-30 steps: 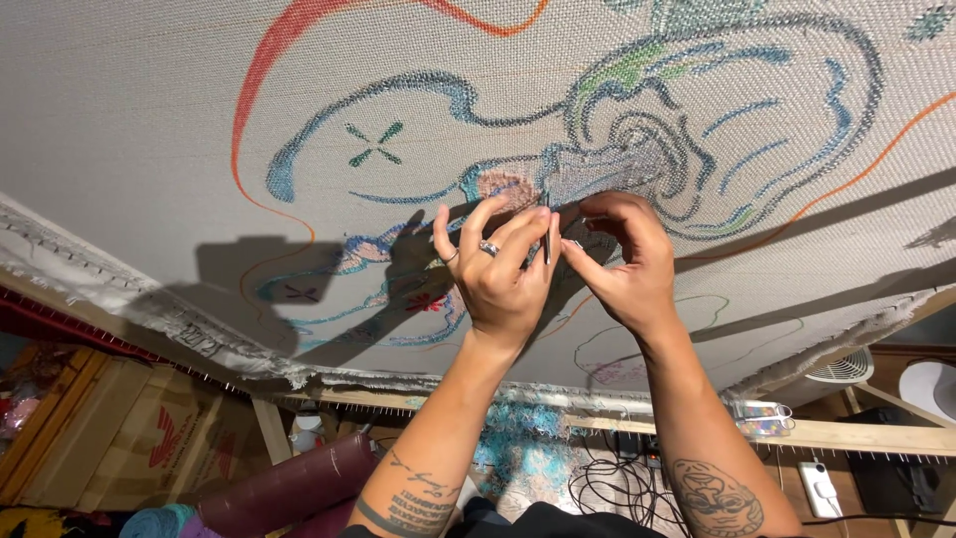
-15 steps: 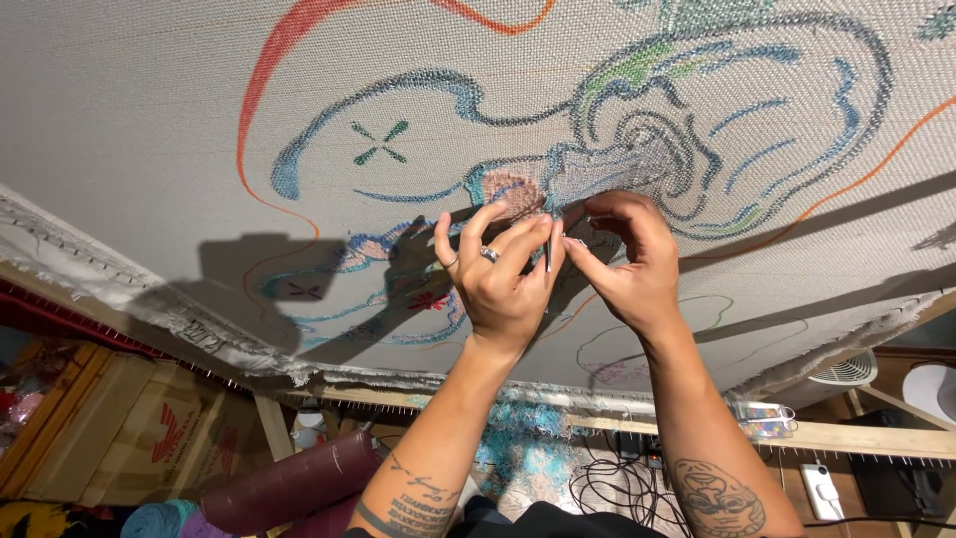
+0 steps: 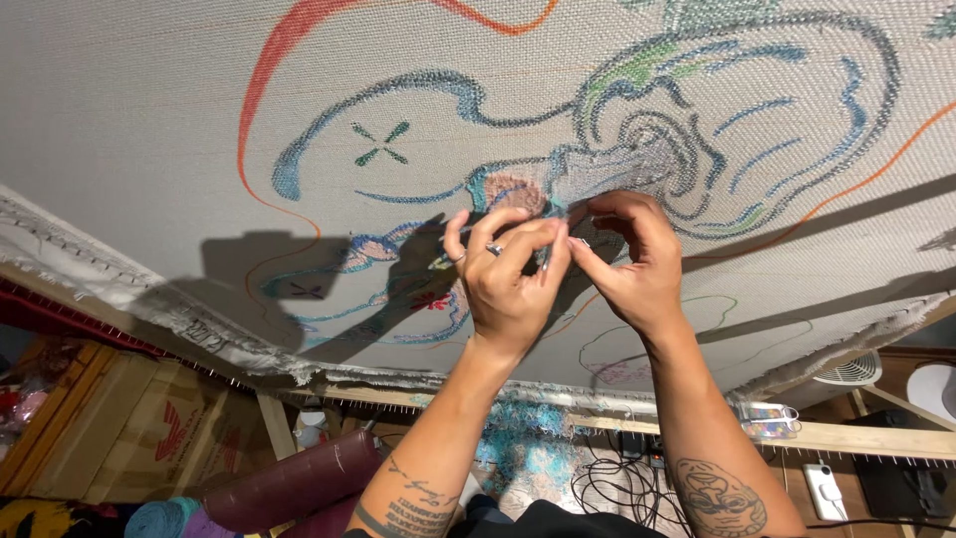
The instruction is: Trimming and picking out stray yarn from a tufted rug canvas using tweezers.
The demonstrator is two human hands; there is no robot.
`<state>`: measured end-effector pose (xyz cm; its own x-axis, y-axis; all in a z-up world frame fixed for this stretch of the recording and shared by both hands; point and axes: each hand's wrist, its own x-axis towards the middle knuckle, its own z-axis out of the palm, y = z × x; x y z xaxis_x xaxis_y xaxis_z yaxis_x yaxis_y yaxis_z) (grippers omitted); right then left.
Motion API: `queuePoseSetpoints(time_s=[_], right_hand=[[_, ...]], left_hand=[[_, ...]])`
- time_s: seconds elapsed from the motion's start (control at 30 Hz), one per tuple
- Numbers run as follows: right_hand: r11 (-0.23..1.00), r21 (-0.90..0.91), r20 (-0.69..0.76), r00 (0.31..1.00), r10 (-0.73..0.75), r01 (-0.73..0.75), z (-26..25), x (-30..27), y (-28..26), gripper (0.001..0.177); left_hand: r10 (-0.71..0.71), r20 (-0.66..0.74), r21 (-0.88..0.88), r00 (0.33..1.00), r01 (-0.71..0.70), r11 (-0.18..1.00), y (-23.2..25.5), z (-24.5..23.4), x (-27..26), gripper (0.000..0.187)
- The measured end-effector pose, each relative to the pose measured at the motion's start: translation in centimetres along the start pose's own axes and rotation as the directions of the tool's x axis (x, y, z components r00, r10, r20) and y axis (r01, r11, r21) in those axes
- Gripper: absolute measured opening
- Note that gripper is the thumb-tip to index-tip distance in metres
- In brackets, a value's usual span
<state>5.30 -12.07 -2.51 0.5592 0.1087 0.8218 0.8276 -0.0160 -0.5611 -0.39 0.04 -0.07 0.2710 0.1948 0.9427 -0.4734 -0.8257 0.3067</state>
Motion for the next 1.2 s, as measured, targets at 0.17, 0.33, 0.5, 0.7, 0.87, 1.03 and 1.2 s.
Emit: queuePoseSetpoints(time_s=[0.17,0.33,0.5,0.7,0.87,1.03,1.2], right_hand=[[1.0,0.012,0.005,1.0,0.008,-0.008,0.0,-0.1,0.0,0.033],[1.0,0.003,0.002,1.0,0.004,-0.004,-0.1,-0.1,0.0,0.036],[1.0,0.0,0.014,1.0,0.011,-0.011,-0.1,-0.2,0.1,0.038],[1.0,-0.005,0.02,1.0,0.009,-0.009,-0.2,-0.1,-0.1,0.037],[1.0,0.002,0.028,1.0,0.01,-0.01,-0.2,-0.1,-0.1,0.037],[1.0,0.009,0.021,0.999,0.024,-0.024,-0.1,-0.1,-0.1,0.037],[1.0,-0.008,0.02,1.0,0.016,-0.016,-0.2,-0.1,0.2,0.038]], left_hand=[[0.022,-0.013,-0.022,1.0,-0.023,0.999,0.4,0.2,-1.1,0.01],[0.035,-0.076,0.069,0.996,-0.03,0.997,0.3,-0.3,-0.2,0.007],[0.058,-0.091,0.102,0.994,-0.048,0.994,-0.2,0.4,-0.2,0.007],[0.064,-0.072,0.127,0.995,-0.055,0.99,-0.3,0.7,-0.2,0.009],[0.05,-0.048,0.095,0.998,-0.046,0.994,-0.5,1.1,-1.1,0.009],[0.07,-0.084,0.107,0.994,-0.061,0.992,-0.4,0.7,-1.0,0.008],[0.104,-0.124,0.128,0.987,-0.089,0.988,-0.7,0.8,-0.6,0.01]])
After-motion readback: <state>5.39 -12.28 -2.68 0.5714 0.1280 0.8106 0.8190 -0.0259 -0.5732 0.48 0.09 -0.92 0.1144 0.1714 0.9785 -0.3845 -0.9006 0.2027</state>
